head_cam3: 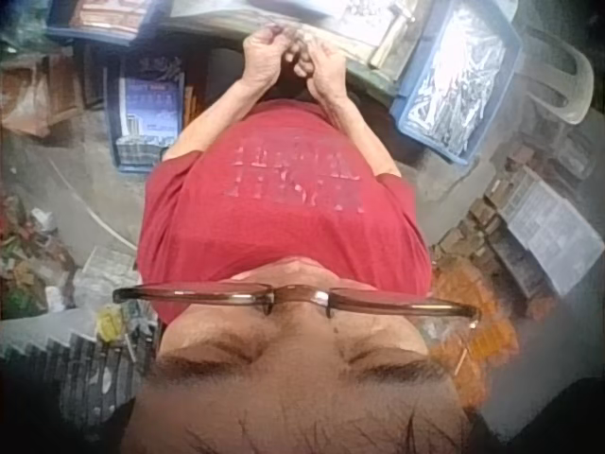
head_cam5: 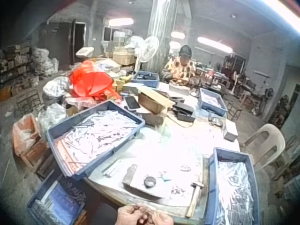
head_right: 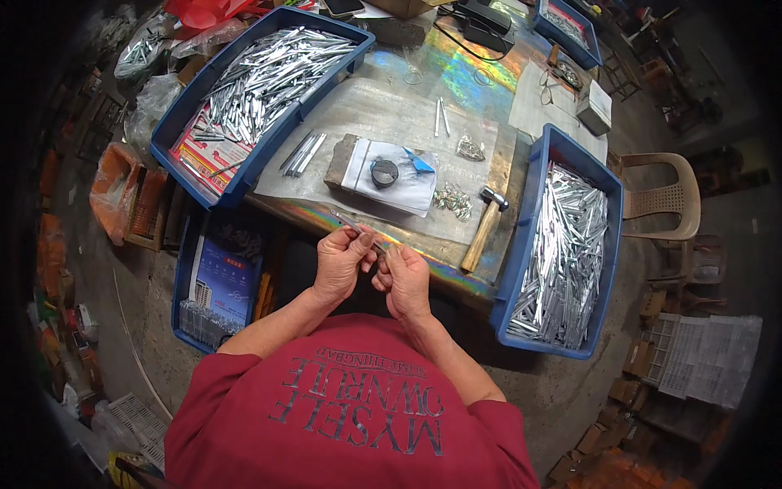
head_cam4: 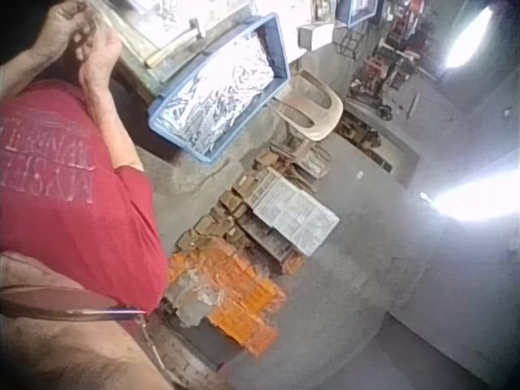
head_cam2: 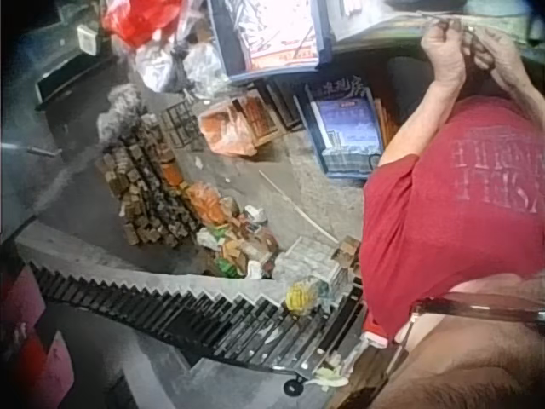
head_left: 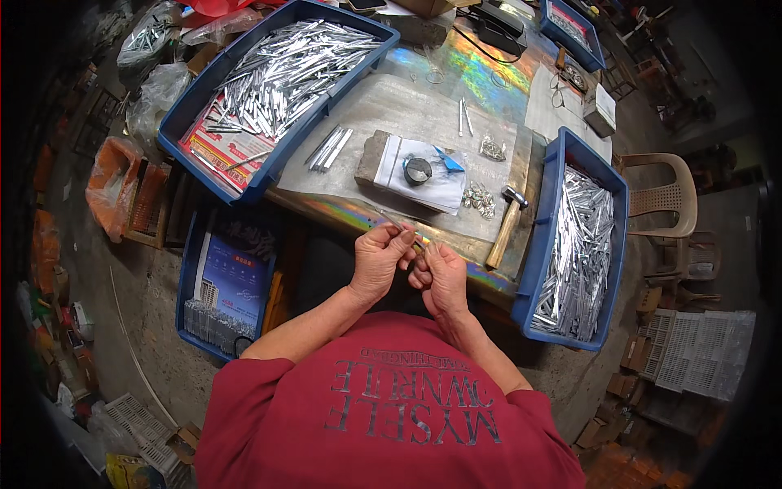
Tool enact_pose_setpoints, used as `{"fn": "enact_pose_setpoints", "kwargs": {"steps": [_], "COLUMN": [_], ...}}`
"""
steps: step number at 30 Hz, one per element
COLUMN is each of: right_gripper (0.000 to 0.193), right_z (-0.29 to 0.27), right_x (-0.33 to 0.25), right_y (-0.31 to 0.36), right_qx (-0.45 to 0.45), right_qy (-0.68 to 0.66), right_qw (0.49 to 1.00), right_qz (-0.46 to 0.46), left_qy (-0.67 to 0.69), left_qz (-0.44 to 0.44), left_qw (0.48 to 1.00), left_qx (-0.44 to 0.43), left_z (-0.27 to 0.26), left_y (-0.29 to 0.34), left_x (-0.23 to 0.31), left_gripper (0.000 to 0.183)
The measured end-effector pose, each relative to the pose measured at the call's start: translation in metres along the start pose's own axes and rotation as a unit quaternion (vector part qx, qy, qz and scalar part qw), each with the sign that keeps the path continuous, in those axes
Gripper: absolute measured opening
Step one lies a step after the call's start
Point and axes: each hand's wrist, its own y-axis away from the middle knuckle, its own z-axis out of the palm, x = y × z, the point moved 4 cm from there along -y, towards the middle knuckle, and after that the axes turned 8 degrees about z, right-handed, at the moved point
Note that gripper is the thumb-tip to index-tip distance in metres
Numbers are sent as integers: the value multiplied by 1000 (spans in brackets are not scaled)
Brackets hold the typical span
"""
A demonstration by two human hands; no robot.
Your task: The person assembles metal strips and small fasteners by hand, positions them on an anvil block, and strikes them with a hammer.
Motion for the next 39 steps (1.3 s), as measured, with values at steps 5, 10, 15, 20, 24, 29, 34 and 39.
{"fn": "enact_pose_setpoints", "kwargs": {"steps": [5, 10, 15, 20, 24, 29, 34, 39], "right_gripper": [16, 17, 21, 19, 19, 19, 19, 19], "right_z": [-3, 5, -5, -13, -16, -18, -21, -23], "right_x": [2, -3, -1, -1, -1, 0, 1, 1], "right_y": [-9, -5, -2, 0, 1, 0, -1, -1], "right_qx": [-23, -18, -10, 1, 6, 9, 10, 14], "right_qy": [10, 0, 25, 30, 31, 28, 26, 24], "right_qw": [999, 1000, 1000, 999, 999, 999, 999, 999], "right_qz": [-35, -11, -15, -21, -18, -13, -17, -18], "left_qy": [54, 9, -53, -123, -146, -162, -163, -186], "left_qz": [-28, 3, 89, 129, 136, 139, 146, 155], "left_qw": [998, 998, 992, 982, 978, 976, 974, 969], "left_qx": [33, 63, 66, 57, 54, 52, 53, 49], "left_z": [-4, -10, -12, -9, -4, -3, -3, -6], "left_y": [-8, -33, -71, -92, -97, -99, -98, -98], "left_x": [-2, 6, 17, 18, 16, 14, 12, 12], "left_gripper": [12, 15, 13, 10, 7, 7, 7, 6]}}
